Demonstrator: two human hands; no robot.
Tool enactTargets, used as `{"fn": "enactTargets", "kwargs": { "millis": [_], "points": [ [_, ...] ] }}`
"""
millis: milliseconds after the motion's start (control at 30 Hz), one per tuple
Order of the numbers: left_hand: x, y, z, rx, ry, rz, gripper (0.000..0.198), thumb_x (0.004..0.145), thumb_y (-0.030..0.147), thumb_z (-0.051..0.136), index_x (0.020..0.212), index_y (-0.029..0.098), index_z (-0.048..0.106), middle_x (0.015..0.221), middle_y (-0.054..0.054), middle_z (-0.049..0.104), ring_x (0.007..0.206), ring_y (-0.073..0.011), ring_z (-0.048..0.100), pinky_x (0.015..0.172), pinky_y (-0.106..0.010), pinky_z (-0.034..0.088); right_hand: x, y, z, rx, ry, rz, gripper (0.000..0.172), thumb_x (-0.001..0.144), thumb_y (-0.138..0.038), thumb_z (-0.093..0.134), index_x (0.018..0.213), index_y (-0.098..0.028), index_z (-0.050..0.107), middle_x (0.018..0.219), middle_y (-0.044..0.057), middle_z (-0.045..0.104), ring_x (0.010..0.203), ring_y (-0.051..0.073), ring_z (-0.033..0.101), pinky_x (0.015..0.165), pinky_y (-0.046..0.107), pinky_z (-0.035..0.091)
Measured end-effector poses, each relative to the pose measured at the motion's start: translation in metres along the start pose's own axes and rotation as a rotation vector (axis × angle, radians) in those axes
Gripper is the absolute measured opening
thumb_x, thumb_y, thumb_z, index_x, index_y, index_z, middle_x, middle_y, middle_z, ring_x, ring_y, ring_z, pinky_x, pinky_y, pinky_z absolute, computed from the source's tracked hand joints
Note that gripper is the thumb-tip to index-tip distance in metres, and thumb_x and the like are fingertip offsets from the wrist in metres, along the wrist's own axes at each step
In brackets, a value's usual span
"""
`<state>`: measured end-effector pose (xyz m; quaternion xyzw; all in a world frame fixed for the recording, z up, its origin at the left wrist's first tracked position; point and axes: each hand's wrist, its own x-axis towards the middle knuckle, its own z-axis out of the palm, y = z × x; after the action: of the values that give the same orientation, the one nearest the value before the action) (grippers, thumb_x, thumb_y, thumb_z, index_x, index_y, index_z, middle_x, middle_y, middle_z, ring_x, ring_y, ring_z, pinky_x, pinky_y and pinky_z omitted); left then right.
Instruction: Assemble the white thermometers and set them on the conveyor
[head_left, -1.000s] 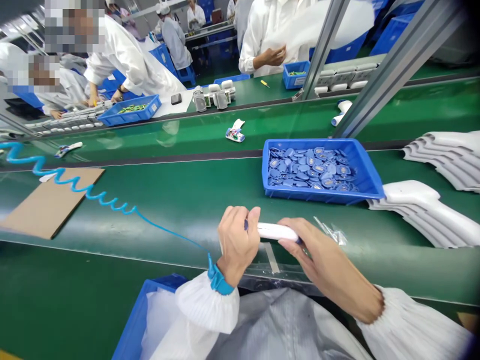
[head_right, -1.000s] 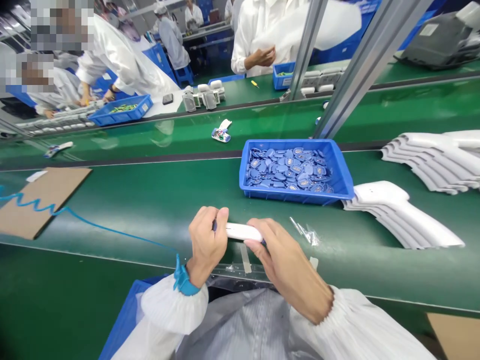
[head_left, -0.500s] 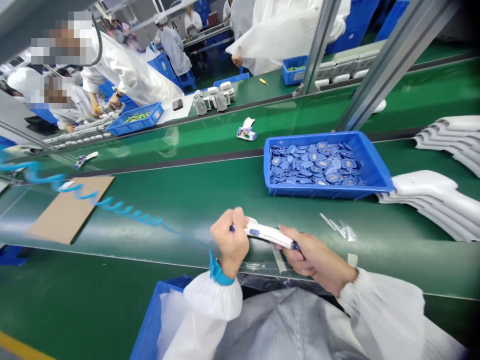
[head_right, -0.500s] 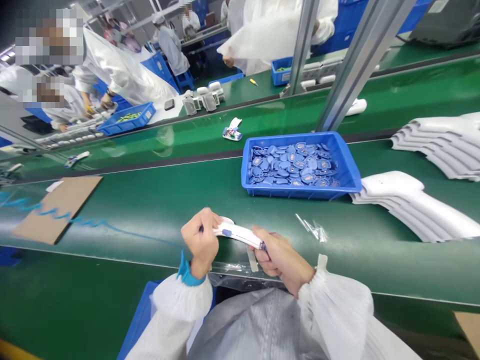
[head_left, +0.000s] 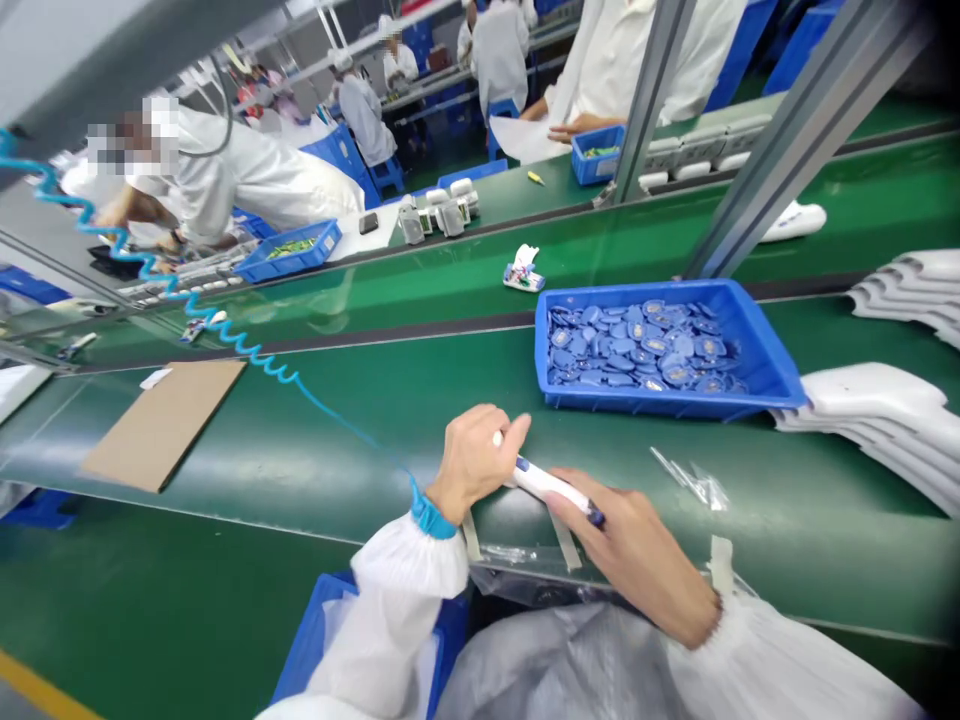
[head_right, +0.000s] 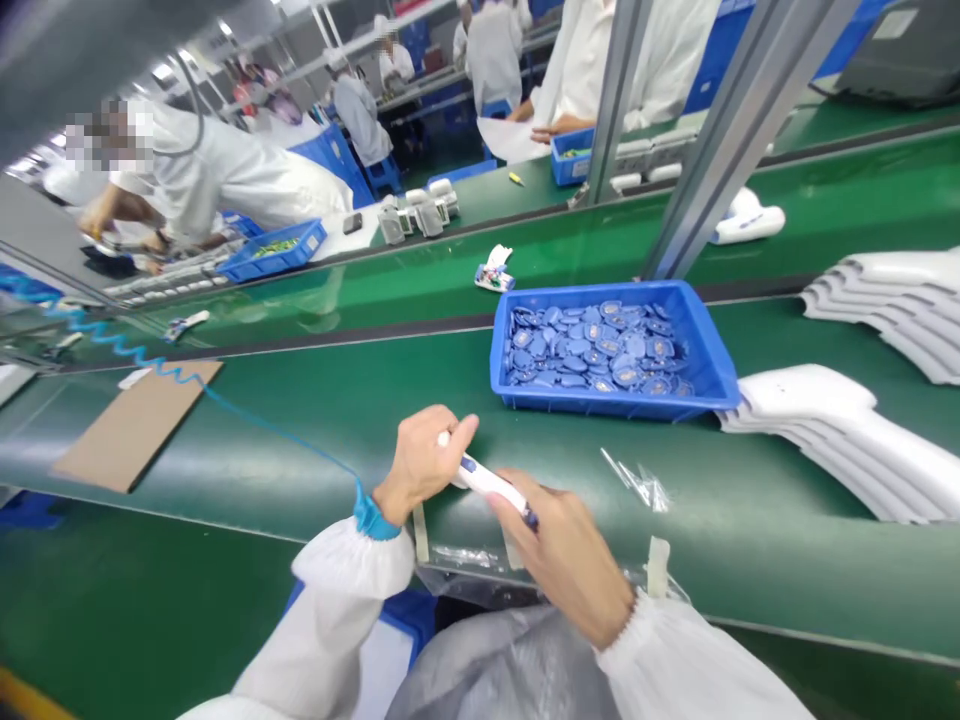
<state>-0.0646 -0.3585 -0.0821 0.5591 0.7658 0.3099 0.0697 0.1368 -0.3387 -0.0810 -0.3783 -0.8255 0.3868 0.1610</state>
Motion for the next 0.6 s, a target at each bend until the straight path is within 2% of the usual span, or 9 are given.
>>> {"fn": "enactTargets", "kwargs": {
  "millis": [67, 133, 233, 333, 400, 433, 500, 533, 600],
  "points": [
    [0.013, -0.017, -0.021, 0.063, -0.064, -0.045, 0.038, 0.083, 0.043, 0.066, 0.053, 0.021, 0.057, 0.057, -0.001, 0.059, 0.057, -0.0141, 0.051, 0.060, -0.027, 0.036, 0.000, 0.008, -0.016, 0.109, 0.036, 0.070, 0.042, 0.099, -0.057, 0.044, 0.103, -0.026, 0.073, 0.063, -0.003, 0.067, 0.045, 0.013, 0.052, 0.047, 0.025, 0.043],
    [0.042, -0.035, -0.047, 0.141, -0.046, -0.153, 0.041, 0.083, 0.043, 0.064, 0.049, 0.021, 0.058, 0.051, -0.001, 0.056, 0.054, -0.0160, 0.050, 0.057, -0.028, 0.033, -0.004, 0.019, -0.029, 0.167, 0.098, 0.109, 0.046, 0.095, -0.063, 0.047, 0.101, -0.026, 0.074, 0.069, -0.002, 0.071, 0.042, 0.012, 0.049, 0.042, 0.025, 0.043],
    [0.101, -0.051, -0.086, 0.226, 0.086, -0.304, 0.044, 0.085, 0.040, 0.059, 0.046, 0.021, 0.054, 0.046, -0.004, 0.052, 0.053, -0.0187, 0.050, 0.057, -0.030, 0.031, -0.013, 0.033, -0.041, 0.178, 0.147, 0.091, 0.044, 0.094, -0.062, 0.050, 0.106, -0.027, 0.075, 0.071, -0.002, 0.073, 0.042, 0.013, 0.053, 0.037, 0.025, 0.044],
    [0.144, -0.042, -0.110, 0.271, 0.222, -0.328, 0.041, 0.086, 0.040, 0.057, 0.050, 0.020, 0.054, 0.054, -0.006, 0.056, 0.060, -0.0201, 0.052, 0.060, -0.031, 0.031, -0.010, 0.029, -0.053, 0.054, 0.262, -0.029, 0.033, 0.097, -0.054, 0.053, 0.105, -0.030, 0.074, 0.080, -0.001, 0.076, 0.054, 0.015, 0.065, 0.044, 0.025, 0.051],
    [0.149, -0.023, -0.112, 0.280, 0.282, -0.232, 0.040, 0.087, 0.043, 0.058, 0.055, 0.020, 0.054, 0.059, -0.004, 0.057, 0.063, -0.0184, 0.050, 0.062, -0.030, 0.030, 0.007, 0.010, -0.063, -0.089, 0.404, -0.197, 0.030, 0.098, -0.049, 0.053, 0.112, -0.030, 0.071, 0.098, 0.003, 0.077, 0.076, 0.020, 0.072, 0.066, 0.030, 0.059],
    [0.145, -0.010, -0.109, 0.274, 0.307, -0.143, 0.040, 0.088, 0.044, 0.058, 0.056, 0.020, 0.053, 0.059, -0.003, 0.056, 0.062, -0.0169, 0.049, 0.062, -0.030, 0.030, 0.019, -0.002, -0.068, -0.167, 0.465, -0.295, 0.032, 0.098, -0.048, 0.053, 0.118, -0.028, 0.069, 0.110, 0.006, 0.075, 0.092, 0.023, 0.072, 0.079, 0.035, 0.060],
    [0.128, 0.014, -0.097, 0.223, 0.379, 0.071, 0.042, 0.088, 0.044, 0.060, 0.056, 0.019, 0.050, 0.056, 0.000, 0.052, 0.058, -0.0139, 0.044, 0.061, -0.029, 0.030, 0.048, -0.027, -0.076, -0.327, 0.522, -0.455, 0.043, 0.099, -0.048, 0.052, 0.131, -0.021, 0.061, 0.129, 0.014, 0.067, 0.117, 0.032, 0.063, 0.099, 0.047, 0.051],
    [0.117, 0.025, -0.090, 0.175, 0.439, 0.157, 0.043, 0.088, 0.043, 0.061, 0.055, 0.019, 0.048, 0.055, 0.001, 0.050, 0.055, -0.0126, 0.042, 0.060, -0.029, 0.030, 0.063, -0.036, -0.079, -0.414, 0.498, -0.485, 0.048, 0.099, -0.049, 0.052, 0.135, -0.017, 0.059, 0.134, 0.017, 0.064, 0.121, 0.035, 0.059, 0.100, 0.050, 0.049],
    [0.097, 0.041, -0.073, 0.036, 0.590, 0.196, 0.047, 0.089, 0.042, 0.063, 0.053, 0.019, 0.045, 0.051, 0.003, 0.045, 0.052, -0.0108, 0.039, 0.057, -0.028, 0.030, 0.085, -0.048, -0.081, -0.535, 0.392, -0.471, 0.044, 0.101, -0.046, 0.048, 0.131, -0.016, 0.060, 0.125, 0.016, 0.066, 0.106, 0.032, 0.065, 0.085, 0.045, 0.052]
  ]
}}
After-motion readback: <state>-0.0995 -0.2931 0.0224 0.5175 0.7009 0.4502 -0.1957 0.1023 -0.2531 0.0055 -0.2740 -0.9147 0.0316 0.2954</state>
